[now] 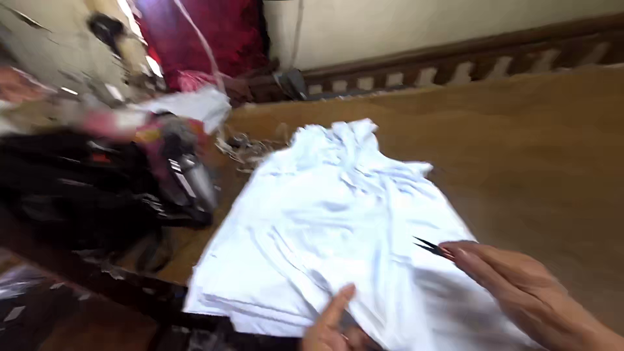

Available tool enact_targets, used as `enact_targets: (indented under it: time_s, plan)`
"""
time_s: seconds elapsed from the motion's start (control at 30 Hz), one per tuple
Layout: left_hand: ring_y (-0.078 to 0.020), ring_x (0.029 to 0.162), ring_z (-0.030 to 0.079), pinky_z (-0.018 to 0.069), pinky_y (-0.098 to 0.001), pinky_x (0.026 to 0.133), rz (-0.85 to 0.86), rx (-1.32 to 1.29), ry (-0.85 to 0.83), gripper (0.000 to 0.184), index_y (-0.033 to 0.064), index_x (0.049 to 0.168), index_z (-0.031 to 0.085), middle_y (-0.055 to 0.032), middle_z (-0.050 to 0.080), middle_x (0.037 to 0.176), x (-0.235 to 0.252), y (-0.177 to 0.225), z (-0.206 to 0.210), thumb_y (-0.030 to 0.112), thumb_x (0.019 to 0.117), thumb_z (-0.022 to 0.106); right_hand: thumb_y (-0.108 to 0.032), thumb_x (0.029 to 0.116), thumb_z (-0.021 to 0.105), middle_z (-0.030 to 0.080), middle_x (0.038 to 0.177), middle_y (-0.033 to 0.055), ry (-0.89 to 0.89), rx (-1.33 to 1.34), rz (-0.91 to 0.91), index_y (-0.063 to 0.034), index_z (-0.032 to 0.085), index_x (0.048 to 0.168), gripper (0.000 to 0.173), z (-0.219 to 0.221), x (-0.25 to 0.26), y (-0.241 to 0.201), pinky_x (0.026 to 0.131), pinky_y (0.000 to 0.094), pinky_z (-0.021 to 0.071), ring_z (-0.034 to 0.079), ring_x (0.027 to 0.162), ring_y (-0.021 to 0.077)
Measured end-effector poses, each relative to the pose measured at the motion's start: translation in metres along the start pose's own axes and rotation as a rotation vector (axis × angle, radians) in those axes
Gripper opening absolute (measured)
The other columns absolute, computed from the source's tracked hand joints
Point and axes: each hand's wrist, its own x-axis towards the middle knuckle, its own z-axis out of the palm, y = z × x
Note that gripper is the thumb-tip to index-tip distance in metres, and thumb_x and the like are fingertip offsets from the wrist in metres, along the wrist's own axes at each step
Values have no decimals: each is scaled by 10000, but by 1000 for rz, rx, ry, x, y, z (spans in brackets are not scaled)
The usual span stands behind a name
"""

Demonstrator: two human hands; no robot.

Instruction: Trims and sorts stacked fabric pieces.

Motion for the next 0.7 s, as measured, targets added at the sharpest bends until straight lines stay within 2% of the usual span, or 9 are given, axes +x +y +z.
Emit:
enact_targets:
  time_s: [0.07, 0.17, 0.27, 0.47, 0.7]
  plan:
    - [-251, 918, 756, 663, -412, 753, -21, -54, -21, 929, -137, 1504, 349, -207, 605, 1388, 2, 6, 3, -222, 679, 767, -404, 1112, 371, 679, 897, -7, 70, -155, -89, -119, 705, 1126, 440, -6, -25, -27, 697, 259, 552, 639, 794, 44]
    - [-275, 952, 751, 668, -418, 765, -32, -84, -29, 961, -137, 1521, 306, -214, 574, 1407, 7, 8, 1, -236, 679, 759, -380, 1113, 361, 657, 860, 78, 45, -360, -146, -108, 662, 1181, 411, -2, -55, -60, 609, 350, 531, 641, 741, 177]
    - [-289, 949, 751, 672, -417, 741, -27, -78, -5, 970, -120, 1523, 333, -226, 563, 1417, 6, 8, 3, -233, 667, 774, -358, 1105, 419, 641, 853, 136, -7, -380, -94, -79, 649, 1224, 381, 10, -79, -85, 614, 387, 516, 631, 739, 255]
    - [-294, 982, 745, 674, -419, 753, -20, -82, 4, 978, -127, 1526, 319, -231, 547, 1421, 3, 10, 8, -233, 672, 782, -352, 1088, 461, 583, 799, 104, 82, -424, -140, -55, 665, 1213, 381, 43, -86, -97, 591, 319, 464, 568, 701, 225]
    - [-286, 972, 747, 675, -405, 739, 7, -24, 24, 987, -129, 1532, 302, -239, 513, 1455, 0, 9, 7, -229, 676, 784, -347, 1099, 422, 580, 785, 97, 114, -436, -160, -45, 670, 1190, 400, 40, -80, -101, 579, 305, 441, 553, 684, 209]
